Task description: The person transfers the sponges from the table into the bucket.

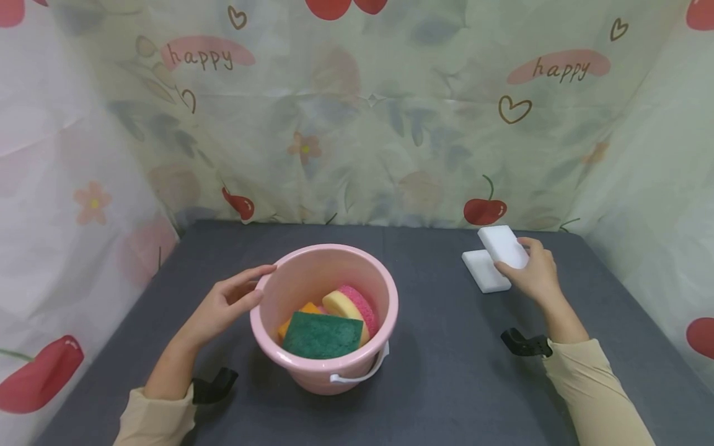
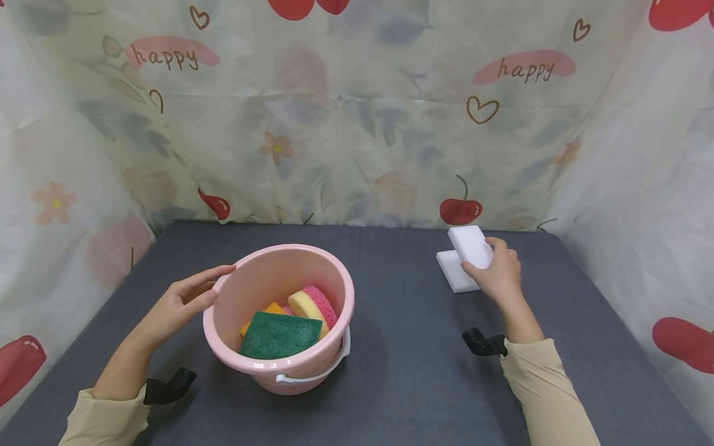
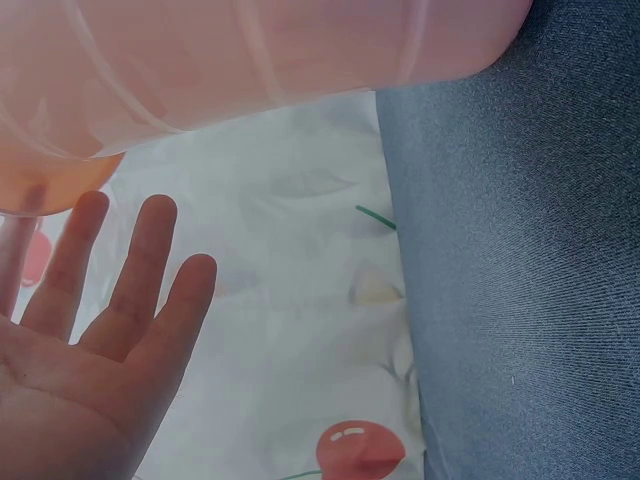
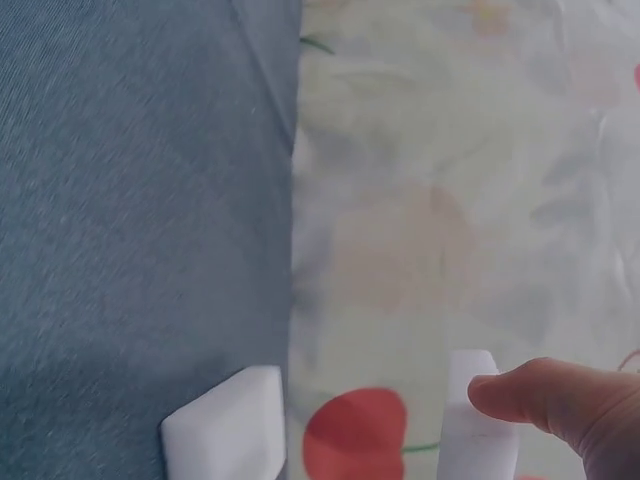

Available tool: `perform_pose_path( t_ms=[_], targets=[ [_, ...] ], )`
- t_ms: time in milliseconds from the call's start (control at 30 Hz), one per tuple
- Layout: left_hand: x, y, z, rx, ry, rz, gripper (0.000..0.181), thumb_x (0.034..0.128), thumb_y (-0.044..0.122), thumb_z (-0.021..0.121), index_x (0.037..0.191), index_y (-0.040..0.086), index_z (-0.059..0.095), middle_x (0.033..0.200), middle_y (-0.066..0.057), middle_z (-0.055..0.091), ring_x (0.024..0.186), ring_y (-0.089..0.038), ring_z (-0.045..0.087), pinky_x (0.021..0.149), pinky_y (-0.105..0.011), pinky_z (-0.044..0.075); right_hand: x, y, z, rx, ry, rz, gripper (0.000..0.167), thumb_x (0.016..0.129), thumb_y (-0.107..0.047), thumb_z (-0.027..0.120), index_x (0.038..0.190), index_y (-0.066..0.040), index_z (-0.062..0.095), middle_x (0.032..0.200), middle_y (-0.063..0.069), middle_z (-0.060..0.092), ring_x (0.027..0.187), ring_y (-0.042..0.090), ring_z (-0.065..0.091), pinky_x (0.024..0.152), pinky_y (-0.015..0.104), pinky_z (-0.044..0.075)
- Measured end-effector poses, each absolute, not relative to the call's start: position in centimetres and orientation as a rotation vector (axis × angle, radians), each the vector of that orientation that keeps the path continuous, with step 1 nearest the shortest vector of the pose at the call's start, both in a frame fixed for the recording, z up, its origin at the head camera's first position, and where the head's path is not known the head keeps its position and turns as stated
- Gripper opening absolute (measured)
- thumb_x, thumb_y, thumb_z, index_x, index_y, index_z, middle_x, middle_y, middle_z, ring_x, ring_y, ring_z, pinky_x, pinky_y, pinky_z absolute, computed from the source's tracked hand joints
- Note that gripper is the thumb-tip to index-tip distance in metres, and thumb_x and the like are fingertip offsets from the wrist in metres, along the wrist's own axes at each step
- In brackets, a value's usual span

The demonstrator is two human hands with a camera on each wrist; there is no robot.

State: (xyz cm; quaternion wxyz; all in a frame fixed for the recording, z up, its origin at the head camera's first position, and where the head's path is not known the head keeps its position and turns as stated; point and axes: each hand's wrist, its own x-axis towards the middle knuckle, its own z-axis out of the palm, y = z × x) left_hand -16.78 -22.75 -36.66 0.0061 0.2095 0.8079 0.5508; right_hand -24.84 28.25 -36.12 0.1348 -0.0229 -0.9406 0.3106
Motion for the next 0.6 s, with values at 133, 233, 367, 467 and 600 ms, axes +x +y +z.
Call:
perform_pose_path(
  t_ms=[133, 233, 367, 467, 600],
  targets=[
    [-16.8, -22.7, -36.6, 0.644, 2.538, 1.711, 0.045, 0.0945, 0.013, 0.052, 0.138, 0.005, 0.043, 0.133, 0.014, 0.048, 0.109, 0.007, 0.054, 0.086, -0.018, 0.048, -24.5, 27.5, -35.4, 0.006, -2.719, 0.929, 0.068, 0.083, -0.019, 0.066, 0.134, 0.011, 0.033, 0.121, 0.038, 0.042, 0.111, 0.049, 0.040, 0.080, 0.056, 0.041],
    [-16.8, -22.7, -36.6, 0.631, 2.542, 1.702, 0.045, 0.0945, 0.014, 0.052, 0.138, 0.006, 0.044, 0.136, 0.007, 0.048, 0.109, 0.007, 0.054, 0.086, -0.018, 0.048, -24.1, 26.9, -34.8, 0.040, -2.733, 0.962, 0.068, 0.084, -0.020, 0.065, 0.135, 0.009, 0.031, 0.123, 0.038, 0.041, 0.112, 0.049, 0.041, 0.079, 0.056, 0.042],
    [-16.8, -22.7, -36.6, 0.631, 2.533, 1.712, 0.045, 0.0946, 0.013, 0.052, 0.138, 0.006, 0.043, 0.134, 0.012, 0.049, 0.109, 0.007, 0.054, 0.086, -0.018, 0.048, -23.6, 25.9, -33.9, 0.080, -2.744, 0.999, 0.068, 0.085, -0.021, 0.064, 0.136, 0.007, 0.031, 0.127, 0.037, 0.040, 0.114, 0.048, 0.042, 0.080, 0.055, 0.043],
    [-16.8, -22.7, -36.6, 0.636, 2.525, 1.720, 0.045, 0.0945, 0.013, 0.052, 0.138, 0.005, 0.043, 0.131, 0.017, 0.048, 0.109, 0.007, 0.054, 0.086, -0.018, 0.048, -23.2, 25.1, -33.4, 0.117, -2.740, 1.009, 0.067, 0.085, -0.021, 0.065, 0.137, 0.005, 0.031, 0.129, 0.036, 0.040, 0.116, 0.048, 0.043, 0.080, 0.056, 0.044],
    [-16.8, -22.7, -36.7, 0.638, 2.524, 1.721, 0.045, 0.0945, 0.013, 0.052, 0.138, 0.005, 0.043, 0.133, 0.014, 0.048, 0.109, 0.007, 0.054, 0.086, -0.018, 0.048, -22.5, 24.0, -32.7, 0.174, -2.731, 1.010, 0.067, 0.085, -0.022, 0.065, 0.137, 0.002, 0.032, 0.130, 0.034, 0.042, 0.116, 0.046, 0.045, 0.079, 0.054, 0.046]
  ],
)
